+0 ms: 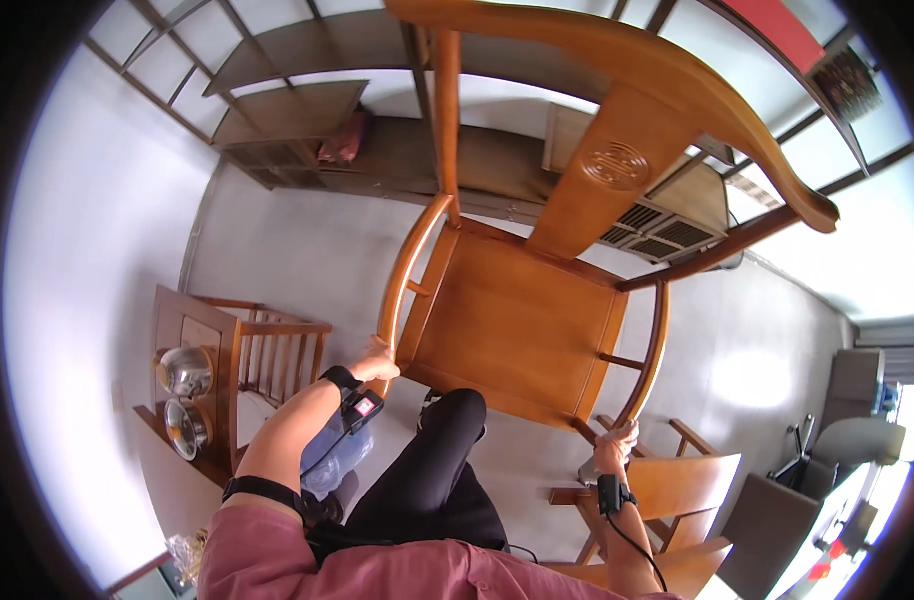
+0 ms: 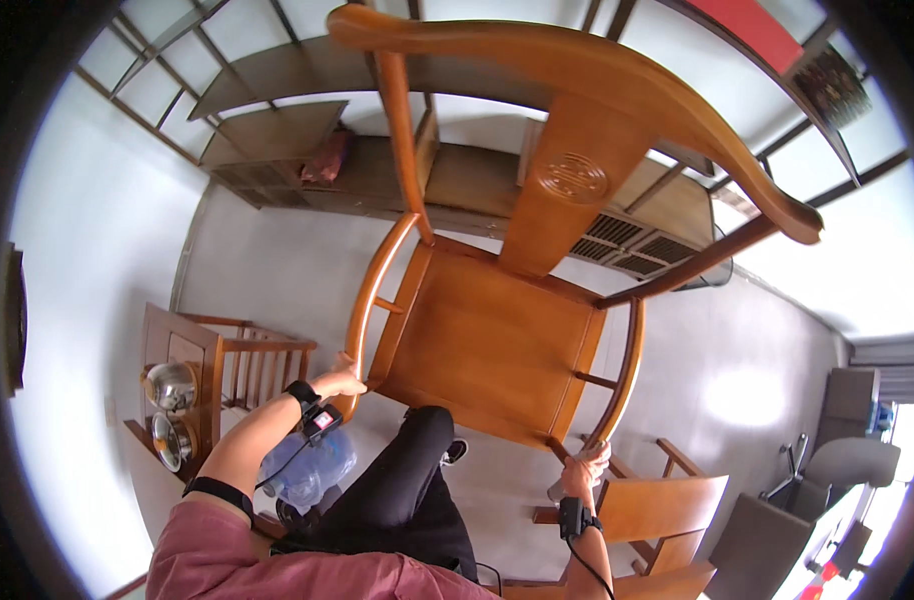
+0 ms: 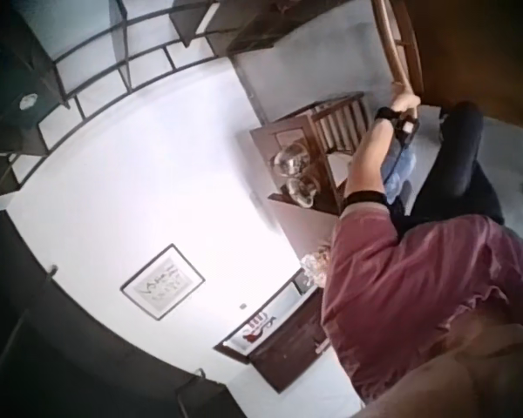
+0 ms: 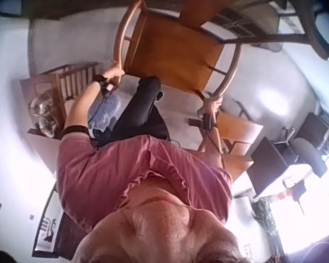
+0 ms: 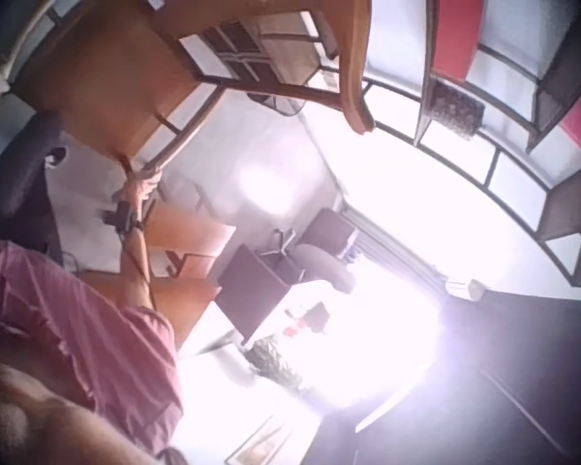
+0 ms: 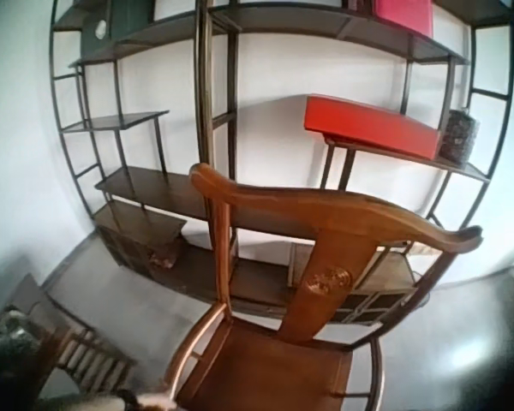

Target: The recorder cleans a wooden chair and shelves with a cloth and moves decorative boxes.

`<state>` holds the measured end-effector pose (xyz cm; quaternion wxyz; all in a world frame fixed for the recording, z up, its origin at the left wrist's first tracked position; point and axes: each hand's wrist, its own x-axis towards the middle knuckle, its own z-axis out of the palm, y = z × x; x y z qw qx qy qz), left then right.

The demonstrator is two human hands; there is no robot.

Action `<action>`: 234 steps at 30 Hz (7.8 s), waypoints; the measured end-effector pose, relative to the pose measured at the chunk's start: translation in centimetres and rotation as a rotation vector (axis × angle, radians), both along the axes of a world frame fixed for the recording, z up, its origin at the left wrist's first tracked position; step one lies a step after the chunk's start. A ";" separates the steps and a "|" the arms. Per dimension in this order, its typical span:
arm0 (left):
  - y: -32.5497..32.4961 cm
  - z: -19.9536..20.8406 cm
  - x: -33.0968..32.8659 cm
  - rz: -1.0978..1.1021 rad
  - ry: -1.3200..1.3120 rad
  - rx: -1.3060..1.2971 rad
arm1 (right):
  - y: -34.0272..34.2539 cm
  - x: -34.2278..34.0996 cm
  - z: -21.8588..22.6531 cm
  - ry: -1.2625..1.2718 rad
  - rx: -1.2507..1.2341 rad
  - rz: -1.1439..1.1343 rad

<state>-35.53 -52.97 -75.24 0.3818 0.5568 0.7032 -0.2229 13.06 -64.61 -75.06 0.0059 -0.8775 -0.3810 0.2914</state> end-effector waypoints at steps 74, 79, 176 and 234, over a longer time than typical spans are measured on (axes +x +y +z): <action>-2.7 -1.5 -1.4 0.084 -0.027 -0.038 | 2.3 -24.9 -19.1 0.593 0.407 0.438; -2.2 -2.1 -0.8 0.146 -0.010 -0.018 | 1.5 -28.5 -18.4 1.090 -0.056 0.027; 36.2 39.6 7.7 -1.351 -1.045 -0.113 | 3.8 -56.4 5.3 -0.145 0.728 -1.734; 11.3 42.7 12.9 -1.949 -1.430 0.200 | -20.4 -60.8 -8.9 0.324 2.239 -2.395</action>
